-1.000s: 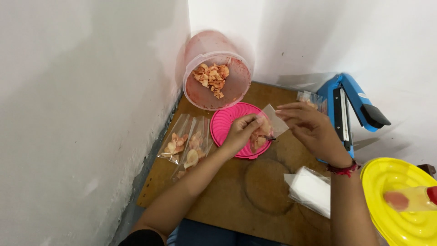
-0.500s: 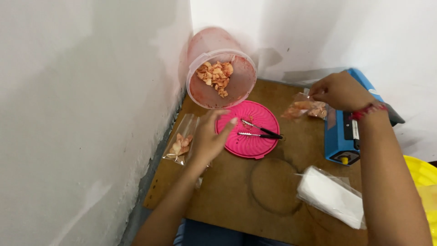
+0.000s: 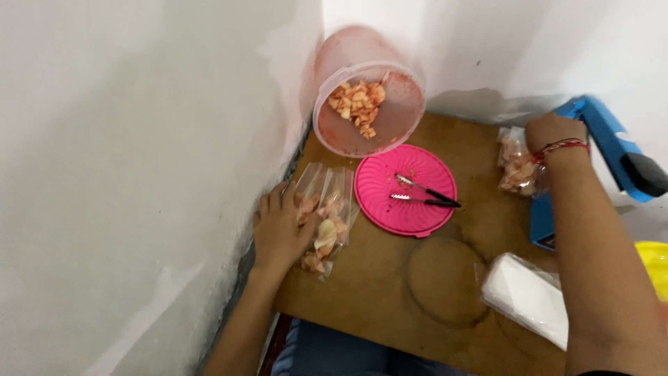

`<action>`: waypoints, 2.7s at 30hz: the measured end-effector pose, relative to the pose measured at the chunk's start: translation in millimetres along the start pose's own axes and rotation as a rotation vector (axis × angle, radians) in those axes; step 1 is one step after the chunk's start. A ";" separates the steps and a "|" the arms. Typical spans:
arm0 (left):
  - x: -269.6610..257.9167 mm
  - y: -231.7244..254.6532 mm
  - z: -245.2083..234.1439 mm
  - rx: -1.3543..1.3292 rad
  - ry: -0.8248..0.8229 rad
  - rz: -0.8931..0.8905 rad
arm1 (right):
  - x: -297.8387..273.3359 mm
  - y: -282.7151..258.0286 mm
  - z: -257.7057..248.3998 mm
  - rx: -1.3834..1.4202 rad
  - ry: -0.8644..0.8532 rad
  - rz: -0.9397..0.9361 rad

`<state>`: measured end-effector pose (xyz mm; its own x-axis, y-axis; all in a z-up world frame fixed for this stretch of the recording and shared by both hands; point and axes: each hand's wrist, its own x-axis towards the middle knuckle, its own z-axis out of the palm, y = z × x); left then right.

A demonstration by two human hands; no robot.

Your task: Filling small plastic bags with dried vegetable snacks and sealing them using a manual heat sealer.

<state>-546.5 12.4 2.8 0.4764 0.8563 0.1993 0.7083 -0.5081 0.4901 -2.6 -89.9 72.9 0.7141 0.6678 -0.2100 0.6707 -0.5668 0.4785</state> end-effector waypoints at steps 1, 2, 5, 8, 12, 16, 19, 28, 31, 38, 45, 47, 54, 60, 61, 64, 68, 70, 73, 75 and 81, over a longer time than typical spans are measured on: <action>-1.7 -1.1 3.7 0.002 -0.004 -0.016 | -3.3 0.3 1.5 -0.006 -0.004 -0.014; -3.6 -2.5 7.2 0.011 0.039 0.018 | -6.8 0.5 2.9 -0.007 0.035 -0.015; -6.0 1.5 7.6 0.010 0.192 0.142 | -12.5 -1.1 6.0 -0.013 0.137 -0.011; -10.7 7.6 9.2 -0.013 0.257 0.220 | -40.3 -18.3 -6.5 0.056 0.220 -0.038; -8.6 12.0 22.5 0.001 0.092 0.138 | -106.5 -59.8 -48.8 0.397 0.137 -0.112; -12.1 23.8 11.3 -0.078 0.026 0.157 | -137.2 -84.3 -18.9 0.473 0.333 -0.308; -15.9 40.1 2.8 -0.214 0.165 0.236 | -192.2 -98.2 -26.8 0.742 0.342 -0.602; 34.2 130.3 41.6 -0.856 0.145 0.342 | -233.7 -117.2 -32.4 1.596 0.357 -0.784; 52.9 164.5 59.0 -1.149 -0.018 0.319 | -226.2 -104.9 -22.0 1.655 0.678 -0.661; 73.4 218.4 88.6 -1.043 -0.127 0.638 | -219.4 -65.6 16.0 1.831 0.782 -0.380; 59.6 212.3 110.8 -1.121 -0.164 0.457 | -223.8 -67.7 26.8 1.872 0.707 -0.335; 62.8 208.3 107.6 -1.167 -0.167 0.452 | -221.7 -66.4 33.5 1.950 0.637 -0.302; 71.3 190.7 114.7 -1.306 -0.308 0.387 | -225.2 -66.7 30.2 2.057 0.465 -0.273; 81.1 170.2 135.8 -1.380 -0.463 0.395 | -211.8 -67.1 43.0 2.064 0.399 -0.307; 80.4 171.1 132.2 -1.381 -0.465 0.394 | -207.7 -66.2 47.6 2.063 0.398 -0.304; 77.0 175.7 120.6 -1.373 -0.533 0.467 | -194.2 -63.7 61.6 2.146 0.332 -0.328; 74.8 180.6 125.9 -1.328 -0.481 0.528 | -181.9 -59.9 75.2 2.156 0.338 -0.304; 76.5 177.9 136.7 -1.299 -0.458 0.563 | -184.8 -59.3 71.5 2.148 0.331 -0.302; 78.4 173.1 146.6 -1.270 -0.433 0.560 | -194.5 -61.2 57.0 2.187 0.296 -0.285; 76.6 172.6 149.7 -1.190 -0.304 0.589 | -200.8 -61.9 50.7 2.147 0.292 -0.289; 66.7 180.4 131.5 -1.147 -0.256 0.557 | -192.8 -63.7 60.9 2.128 0.363 -0.323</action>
<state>-318.4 -34.4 -7.1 0.7362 0.4504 0.5051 -0.4015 -0.3102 0.8617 -170.8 -211.9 30.9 0.6754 0.7151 0.1805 0.0650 0.1860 -0.9804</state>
